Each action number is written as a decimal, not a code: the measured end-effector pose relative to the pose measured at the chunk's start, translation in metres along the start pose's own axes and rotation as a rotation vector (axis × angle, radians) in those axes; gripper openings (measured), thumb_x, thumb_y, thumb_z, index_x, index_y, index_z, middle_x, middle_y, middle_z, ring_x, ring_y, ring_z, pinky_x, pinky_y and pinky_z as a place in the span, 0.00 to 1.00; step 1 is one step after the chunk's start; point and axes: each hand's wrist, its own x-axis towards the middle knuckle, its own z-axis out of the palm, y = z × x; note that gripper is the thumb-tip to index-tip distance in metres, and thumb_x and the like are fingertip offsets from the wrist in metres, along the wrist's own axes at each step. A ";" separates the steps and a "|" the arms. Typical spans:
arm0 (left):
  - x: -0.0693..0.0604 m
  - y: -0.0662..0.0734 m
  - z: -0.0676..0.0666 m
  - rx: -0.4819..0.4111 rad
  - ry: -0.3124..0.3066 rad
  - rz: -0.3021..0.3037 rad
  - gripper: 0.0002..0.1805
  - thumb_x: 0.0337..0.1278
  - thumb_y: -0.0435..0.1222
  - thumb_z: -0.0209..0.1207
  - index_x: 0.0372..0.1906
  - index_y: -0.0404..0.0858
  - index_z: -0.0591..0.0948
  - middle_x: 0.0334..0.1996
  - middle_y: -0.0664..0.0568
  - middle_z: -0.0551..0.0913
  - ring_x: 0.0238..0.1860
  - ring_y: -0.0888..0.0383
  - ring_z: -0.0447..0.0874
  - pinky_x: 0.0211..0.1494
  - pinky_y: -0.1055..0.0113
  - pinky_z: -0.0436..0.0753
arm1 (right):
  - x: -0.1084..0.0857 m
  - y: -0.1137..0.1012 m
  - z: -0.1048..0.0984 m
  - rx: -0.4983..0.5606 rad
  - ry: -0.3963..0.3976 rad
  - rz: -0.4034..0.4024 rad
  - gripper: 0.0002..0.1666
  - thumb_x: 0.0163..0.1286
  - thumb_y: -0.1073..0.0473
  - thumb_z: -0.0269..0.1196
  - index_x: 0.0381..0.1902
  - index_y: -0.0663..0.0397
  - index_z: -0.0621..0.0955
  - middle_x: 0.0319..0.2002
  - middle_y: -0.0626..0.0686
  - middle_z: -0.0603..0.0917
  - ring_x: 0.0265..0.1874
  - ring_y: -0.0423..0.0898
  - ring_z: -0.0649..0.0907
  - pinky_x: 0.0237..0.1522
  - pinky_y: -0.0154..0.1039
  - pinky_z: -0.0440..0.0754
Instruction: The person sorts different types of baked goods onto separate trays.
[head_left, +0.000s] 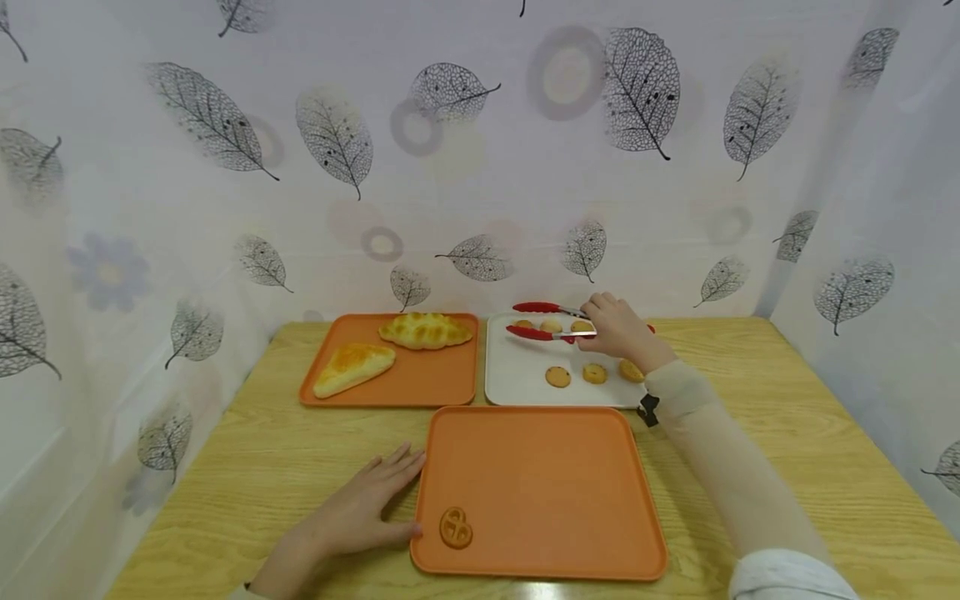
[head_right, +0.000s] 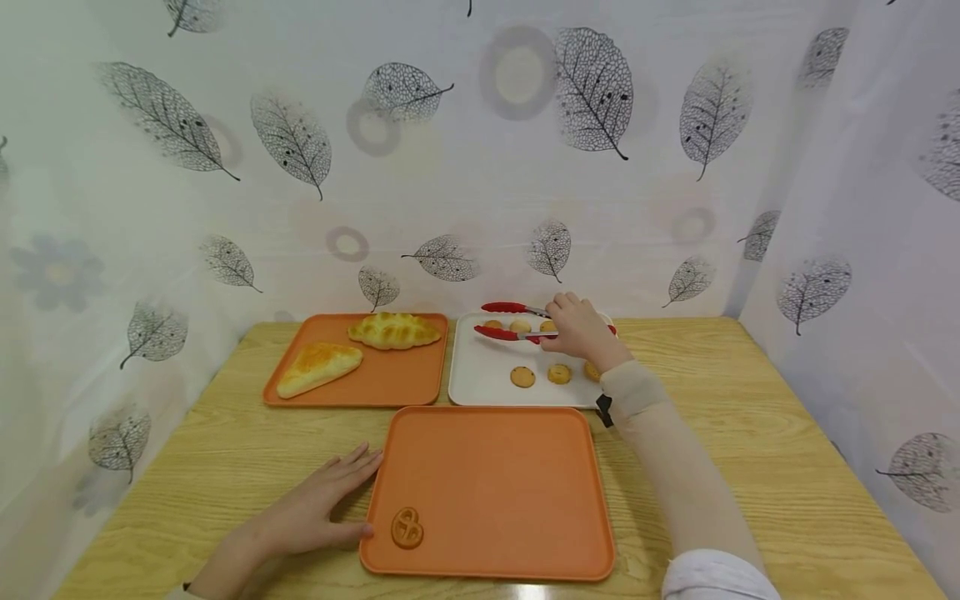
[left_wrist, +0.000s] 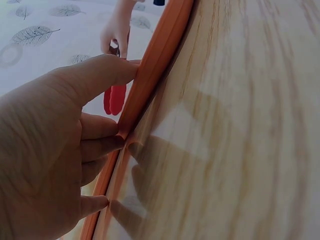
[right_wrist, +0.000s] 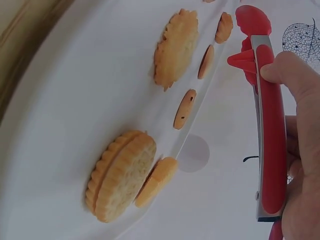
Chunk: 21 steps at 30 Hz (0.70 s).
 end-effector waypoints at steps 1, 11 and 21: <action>0.000 0.000 0.000 0.000 0.000 0.001 0.50 0.55 0.64 0.58 0.76 0.42 0.57 0.76 0.49 0.60 0.78 0.46 0.51 0.74 0.37 0.56 | -0.001 0.000 -0.001 0.002 0.001 -0.002 0.34 0.58 0.46 0.70 0.51 0.68 0.78 0.47 0.62 0.79 0.46 0.58 0.77 0.46 0.56 0.79; 0.000 -0.001 0.000 -0.003 0.003 0.007 0.50 0.55 0.64 0.58 0.76 0.43 0.57 0.76 0.49 0.60 0.78 0.46 0.50 0.74 0.37 0.56 | -0.016 -0.010 -0.010 0.008 0.057 -0.073 0.33 0.56 0.48 0.71 0.51 0.67 0.78 0.50 0.64 0.78 0.49 0.60 0.76 0.45 0.57 0.78; 0.000 0.000 -0.001 0.014 0.010 0.018 0.50 0.55 0.64 0.58 0.76 0.42 0.58 0.75 0.48 0.61 0.78 0.46 0.51 0.74 0.37 0.56 | -0.033 -0.027 -0.021 -0.033 0.286 -0.298 0.30 0.49 0.49 0.73 0.45 0.63 0.82 0.39 0.58 0.80 0.39 0.54 0.77 0.32 0.50 0.79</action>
